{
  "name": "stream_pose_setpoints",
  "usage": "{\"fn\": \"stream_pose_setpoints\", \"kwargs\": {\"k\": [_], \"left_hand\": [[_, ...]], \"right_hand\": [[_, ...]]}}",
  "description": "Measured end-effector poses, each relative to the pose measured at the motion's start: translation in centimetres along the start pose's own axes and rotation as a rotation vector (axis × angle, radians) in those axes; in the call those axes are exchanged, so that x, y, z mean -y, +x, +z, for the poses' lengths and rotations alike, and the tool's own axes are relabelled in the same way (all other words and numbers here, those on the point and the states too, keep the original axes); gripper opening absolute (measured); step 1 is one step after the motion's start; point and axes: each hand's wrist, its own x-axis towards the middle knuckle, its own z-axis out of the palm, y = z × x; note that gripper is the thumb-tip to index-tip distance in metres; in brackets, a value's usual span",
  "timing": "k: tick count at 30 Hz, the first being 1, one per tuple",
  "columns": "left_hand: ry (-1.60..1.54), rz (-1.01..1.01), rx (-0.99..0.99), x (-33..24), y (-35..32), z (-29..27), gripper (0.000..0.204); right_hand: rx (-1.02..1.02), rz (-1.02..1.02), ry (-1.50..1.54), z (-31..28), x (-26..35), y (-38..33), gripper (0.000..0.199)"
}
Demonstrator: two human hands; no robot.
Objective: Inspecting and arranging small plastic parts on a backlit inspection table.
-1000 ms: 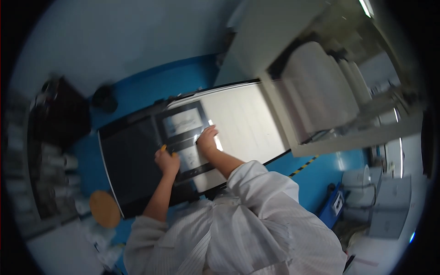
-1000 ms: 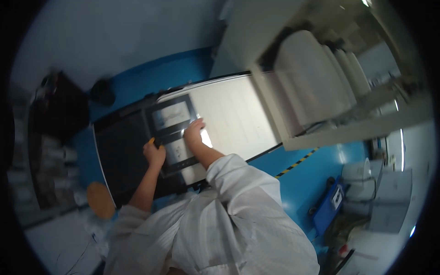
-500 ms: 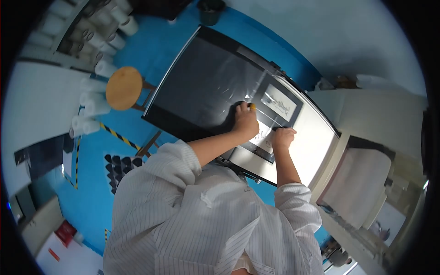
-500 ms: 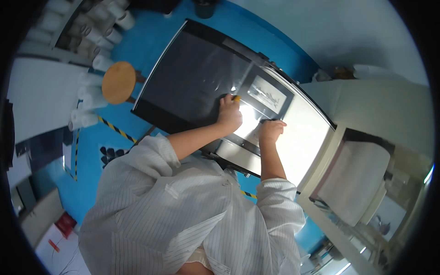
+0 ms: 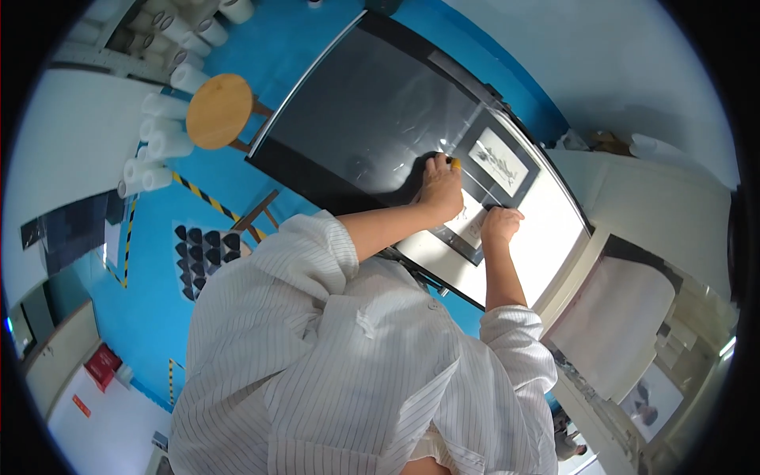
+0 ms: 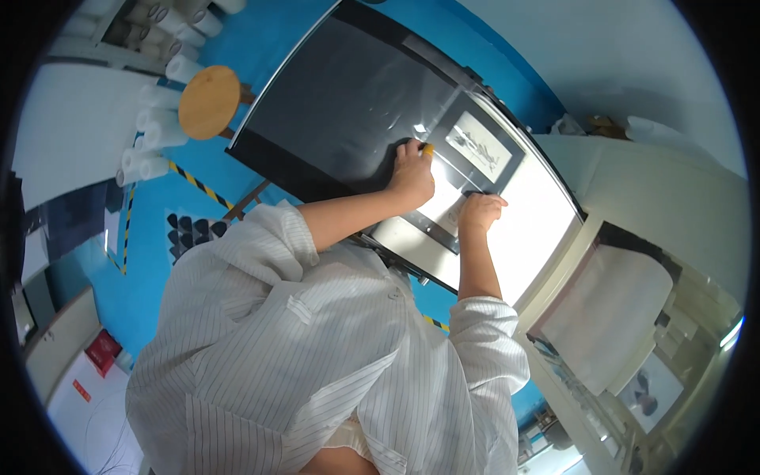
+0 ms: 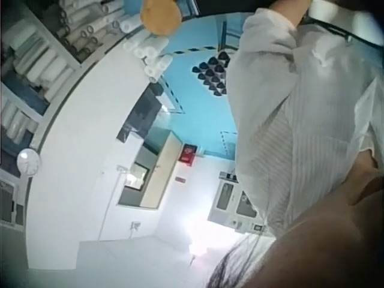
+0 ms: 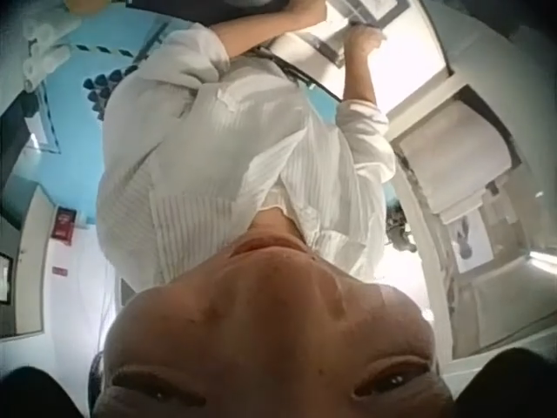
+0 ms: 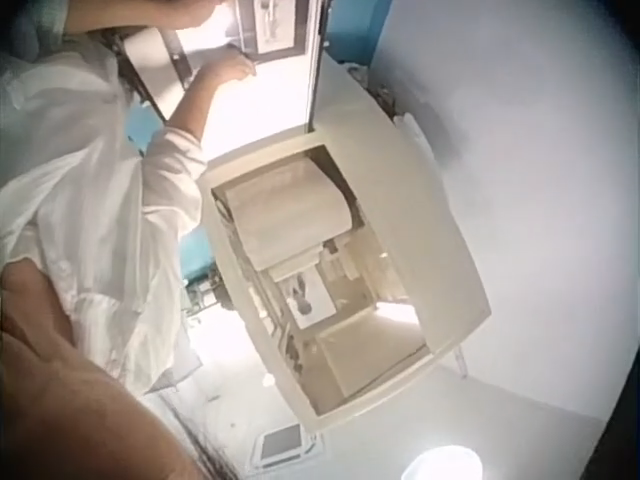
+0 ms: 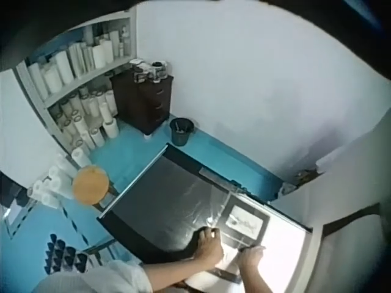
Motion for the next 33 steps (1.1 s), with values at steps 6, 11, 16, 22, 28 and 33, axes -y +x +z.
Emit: {"fn": "stream_pose_setpoints", "kwargs": {"k": [6,11,16,22,28,33], "left_hand": [[0.126,0.137,-0.039,1.3,1.2,1.9,0.035],[0.114,0.206,-0.026,0.7,1.3,1.3,0.041],[0.151,0.172,0.127,-1.6,0.9,0.7,0.044],[0.165,0.133,0.208,-2.5,0.2,1.9,0.046],[0.006,0.247,0.230,-1.1,0.4,2.3,0.044],[-0.369,0.181,0.302,1.5,-1.2,0.1,0.034]], "right_hand": [[-0.025,0.032,-0.033,2.9,0.7,0.9,0.039],[-0.009,0.100,0.031,2.0,0.4,0.0,0.040],[-0.091,0.316,0.389,1.2,-2.4,-2.2,0.040],[-0.379,0.091,1.044,2.9,-2.5,-7.3,0.050],[-0.432,0.112,1.261,4.5,-1.6,-9.3,0.052],[-0.481,0.193,1.487,4.1,-1.7,-8.8,0.054]]}}
